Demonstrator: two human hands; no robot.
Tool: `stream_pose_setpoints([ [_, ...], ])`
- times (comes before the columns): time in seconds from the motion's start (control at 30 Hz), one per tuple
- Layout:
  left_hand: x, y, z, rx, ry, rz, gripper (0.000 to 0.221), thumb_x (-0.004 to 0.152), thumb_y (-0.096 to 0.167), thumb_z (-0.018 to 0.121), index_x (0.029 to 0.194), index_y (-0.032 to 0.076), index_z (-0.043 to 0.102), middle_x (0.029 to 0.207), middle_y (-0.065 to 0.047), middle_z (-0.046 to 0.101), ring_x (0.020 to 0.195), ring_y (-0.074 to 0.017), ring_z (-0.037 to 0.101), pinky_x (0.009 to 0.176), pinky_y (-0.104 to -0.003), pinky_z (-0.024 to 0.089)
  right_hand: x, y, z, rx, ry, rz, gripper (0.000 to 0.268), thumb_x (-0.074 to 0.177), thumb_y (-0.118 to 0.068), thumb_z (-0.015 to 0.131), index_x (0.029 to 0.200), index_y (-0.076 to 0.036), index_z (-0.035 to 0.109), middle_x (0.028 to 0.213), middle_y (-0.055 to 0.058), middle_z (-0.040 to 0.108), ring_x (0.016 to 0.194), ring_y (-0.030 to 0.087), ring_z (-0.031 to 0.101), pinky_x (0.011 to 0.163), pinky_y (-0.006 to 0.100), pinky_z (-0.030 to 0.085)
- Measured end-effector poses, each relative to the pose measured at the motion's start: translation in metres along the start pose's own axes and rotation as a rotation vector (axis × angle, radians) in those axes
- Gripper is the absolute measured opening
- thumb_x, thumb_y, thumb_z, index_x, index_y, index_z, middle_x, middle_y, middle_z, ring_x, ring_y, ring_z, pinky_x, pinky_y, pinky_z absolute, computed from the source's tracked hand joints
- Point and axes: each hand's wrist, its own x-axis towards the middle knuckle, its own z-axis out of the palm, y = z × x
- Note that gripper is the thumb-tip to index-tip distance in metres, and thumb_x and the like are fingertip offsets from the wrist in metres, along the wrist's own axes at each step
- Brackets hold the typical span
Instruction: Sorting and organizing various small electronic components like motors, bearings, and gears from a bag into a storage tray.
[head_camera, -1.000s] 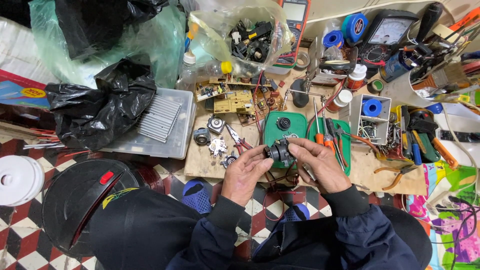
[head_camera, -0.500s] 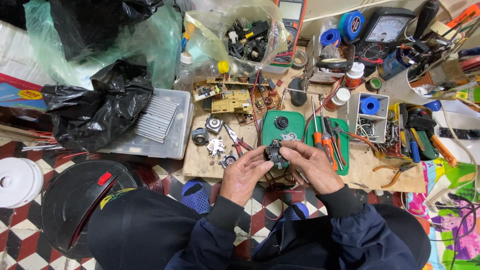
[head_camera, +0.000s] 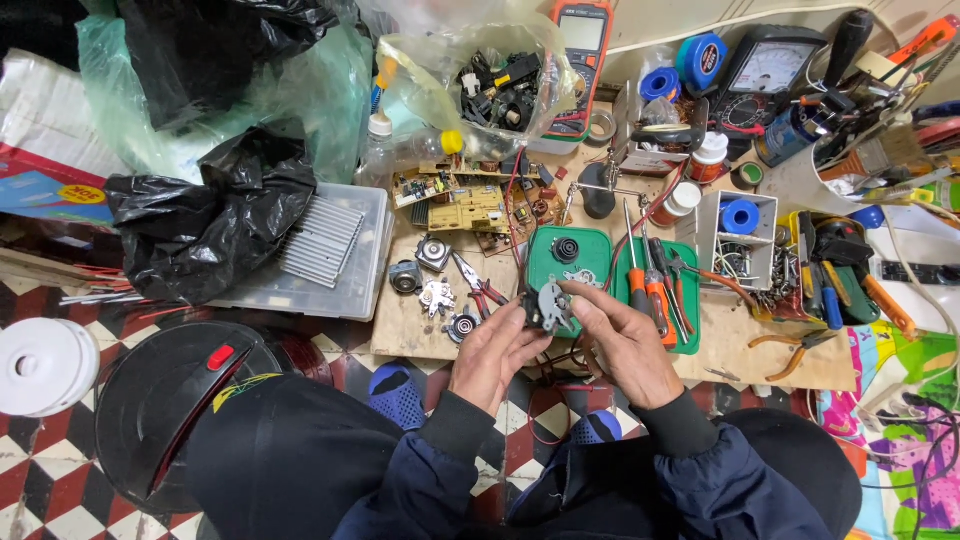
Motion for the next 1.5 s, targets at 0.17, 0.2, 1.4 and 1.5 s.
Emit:
stream_pose_setpoints([
  [0.17,0.007,-0.006,-0.011,-0.16,0.008,-0.051,0.053,0.111,0.019,0.063,0.158,-0.005,0.056,0.147,-0.033,0.068,0.127,-0.0384,0.073,0.115,-0.052,0.06,-0.014,-0.019,0.005,-0.064,-0.005,-0.037,0.048,0.103,-0.022,0.075,0.147,-0.003,0.072,0.092,0.021,0.077,0.05,0.015,0.06,0.044,0.03,0.048],
  [0.2,0.008,-0.008,-0.015,-0.172,0.005,-0.064,0.053,0.112,0.019,0.061,0.158,-0.005,0.055,0.148,-0.033,0.067,0.129,-0.0389,0.072,0.116,-0.051,0.059,-0.017,-0.026,0.008,-0.075,-0.013,-0.056,0.053,0.1,-0.019,0.079,0.15,-0.002,0.07,0.107,0.02,0.077,0.054,0.013,0.063,0.045,0.03,0.051],
  [1.4,-0.034,0.022,0.037,0.979,0.011,0.644,0.068,0.089,0.019,0.093,0.152,0.013,0.065,0.134,-0.011,0.078,0.131,-0.0291,0.069,0.105,-0.037,0.061,-0.018,0.037,0.039,0.684,0.119,0.303,0.07,0.113,-0.059,0.062,0.077,0.002,0.056,0.041,0.021,0.048,0.026,0.022,0.042,0.03,0.025,0.032],
  [1.5,-0.033,0.018,0.033,1.032,0.01,0.724,0.069,0.089,0.016,0.093,0.152,0.015,0.065,0.135,-0.011,0.079,0.129,-0.0288,0.069,0.106,-0.038,0.06,-0.017,0.033,0.04,0.742,0.014,0.26,0.073,0.114,-0.06,0.059,0.078,0.004,0.063,0.041,0.021,0.049,0.025,0.024,0.042,0.028,0.025,0.032],
])
